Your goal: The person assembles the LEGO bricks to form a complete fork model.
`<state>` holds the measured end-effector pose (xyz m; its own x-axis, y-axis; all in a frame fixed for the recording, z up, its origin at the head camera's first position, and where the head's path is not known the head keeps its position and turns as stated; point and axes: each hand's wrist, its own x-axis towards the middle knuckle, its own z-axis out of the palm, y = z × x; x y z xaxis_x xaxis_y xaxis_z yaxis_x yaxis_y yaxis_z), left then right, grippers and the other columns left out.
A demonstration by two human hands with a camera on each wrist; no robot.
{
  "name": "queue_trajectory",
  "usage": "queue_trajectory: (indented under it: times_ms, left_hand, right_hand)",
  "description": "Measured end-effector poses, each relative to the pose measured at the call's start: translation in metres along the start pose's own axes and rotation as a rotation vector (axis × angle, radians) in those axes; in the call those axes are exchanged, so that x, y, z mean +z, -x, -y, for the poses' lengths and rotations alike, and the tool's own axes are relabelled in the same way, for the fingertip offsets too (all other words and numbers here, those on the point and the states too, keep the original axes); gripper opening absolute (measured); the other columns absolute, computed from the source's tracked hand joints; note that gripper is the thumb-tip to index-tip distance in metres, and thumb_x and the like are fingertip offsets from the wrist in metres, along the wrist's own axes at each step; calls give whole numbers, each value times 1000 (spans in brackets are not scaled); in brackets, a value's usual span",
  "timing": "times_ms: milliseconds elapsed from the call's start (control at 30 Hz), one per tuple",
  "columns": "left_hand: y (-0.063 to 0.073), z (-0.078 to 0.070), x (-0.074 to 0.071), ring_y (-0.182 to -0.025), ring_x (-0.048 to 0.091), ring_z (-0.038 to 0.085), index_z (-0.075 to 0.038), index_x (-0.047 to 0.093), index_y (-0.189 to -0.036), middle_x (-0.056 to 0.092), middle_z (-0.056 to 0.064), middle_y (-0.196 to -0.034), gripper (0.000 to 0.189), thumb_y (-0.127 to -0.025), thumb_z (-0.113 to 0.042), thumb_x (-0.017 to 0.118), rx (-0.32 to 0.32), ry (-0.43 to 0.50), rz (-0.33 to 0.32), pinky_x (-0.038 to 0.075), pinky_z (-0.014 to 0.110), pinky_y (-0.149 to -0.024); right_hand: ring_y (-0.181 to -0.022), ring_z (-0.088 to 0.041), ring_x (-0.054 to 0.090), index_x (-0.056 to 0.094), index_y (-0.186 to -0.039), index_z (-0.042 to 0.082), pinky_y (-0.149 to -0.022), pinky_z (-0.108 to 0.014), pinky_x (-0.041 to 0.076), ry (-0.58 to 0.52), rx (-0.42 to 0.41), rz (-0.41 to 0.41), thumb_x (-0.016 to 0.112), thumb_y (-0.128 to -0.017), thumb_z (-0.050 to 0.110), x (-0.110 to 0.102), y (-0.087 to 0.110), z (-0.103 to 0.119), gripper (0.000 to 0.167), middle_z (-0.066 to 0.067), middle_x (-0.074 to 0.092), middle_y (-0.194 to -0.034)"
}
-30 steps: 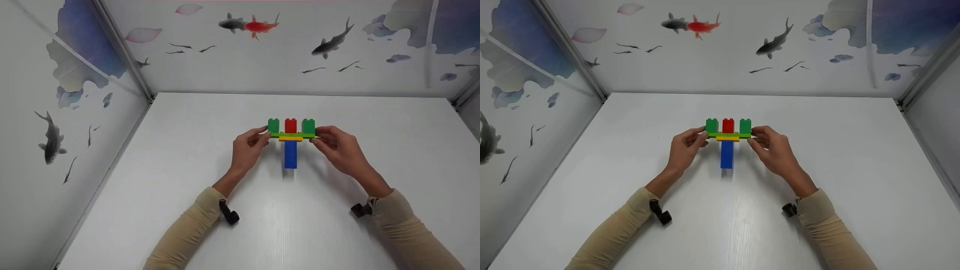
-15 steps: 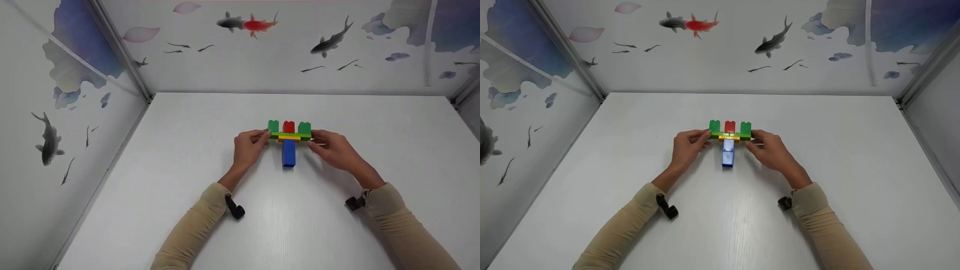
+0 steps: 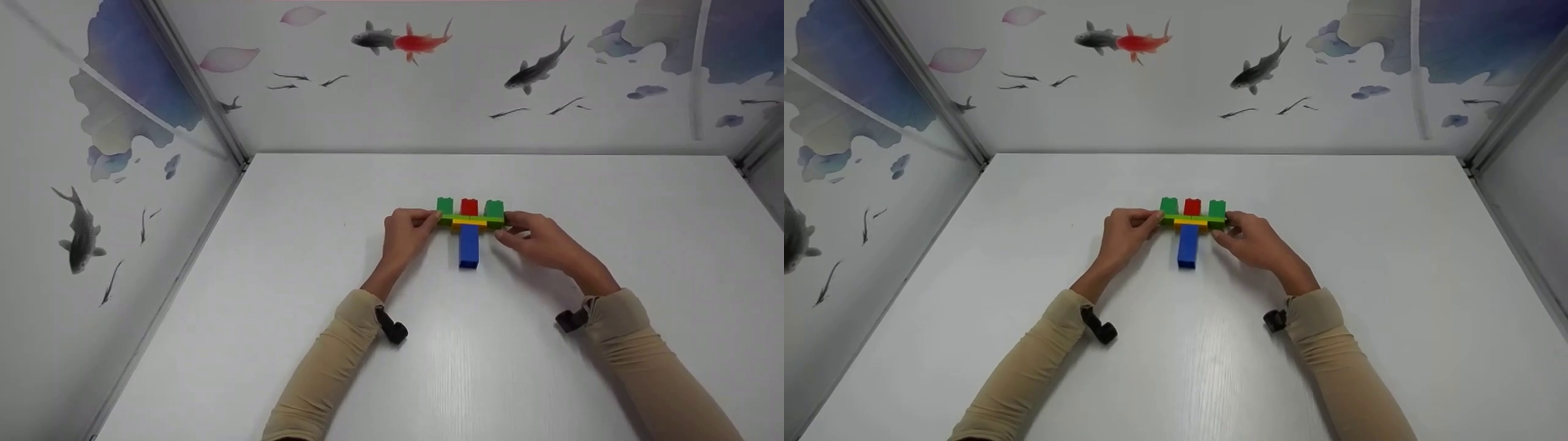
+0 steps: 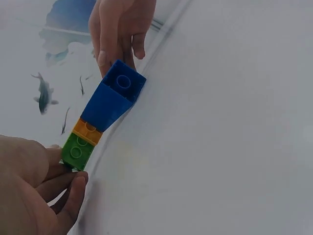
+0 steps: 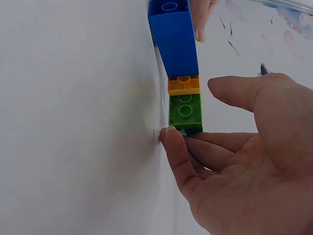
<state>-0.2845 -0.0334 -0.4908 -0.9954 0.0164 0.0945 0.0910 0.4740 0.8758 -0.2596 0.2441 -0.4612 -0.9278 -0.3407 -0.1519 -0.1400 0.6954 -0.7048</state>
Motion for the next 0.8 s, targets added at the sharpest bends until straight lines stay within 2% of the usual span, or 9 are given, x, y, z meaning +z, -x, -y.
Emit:
queue_trajectory:
  times_ms: [200, 400, 633, 800]
  left_hand:
    - [1, 1, -2, -110, 76, 10, -12, 82, -126, 83, 0, -118, 31, -105, -34, 73, -12, -31, 22, 61, 26, -101]
    - [2, 1, -2, -104, 76, 8, -13, 83, -124, 83, -1, -116, 29, -104, -33, 75, -8, -43, 27, 62, 25, -97]
    - [3, 3, -5, -101, 78, 9, -12, 84, -120, 84, 1, -114, 26, -103, -31, 77, 38, -31, 23, 63, 26, -95]
    - [1, 4, -4, -101, 79, 9, -12, 84, -118, 84, 1, -113, 27, -103, -33, 77, 45, -40, 25, 63, 25, -95]
  right_hand:
    - [-142, -40, 55, 41, -165, 3, -120, -61, 47, -11, -4, 11, 59, -112, 36, 0, 0, -2, 65, -21, 53, -162]
    - [-143, -40, 55, 43, -165, 2, -120, -61, 48, -22, 21, 8, 60, -112, 36, -2, 4, -4, 65, -21, 54, -161]
    - [-137, -39, 56, 42, -163, -2, -121, -60, 47, -16, 18, -9, 61, -111, 39, 1, 5, -4, 69, -23, 60, -147]
    - [-137, -39, 56, 41, -164, -1, -120, -59, 47, -17, 40, -6, 61, -111, 39, 1, 4, -5, 70, -22, 61, -145]
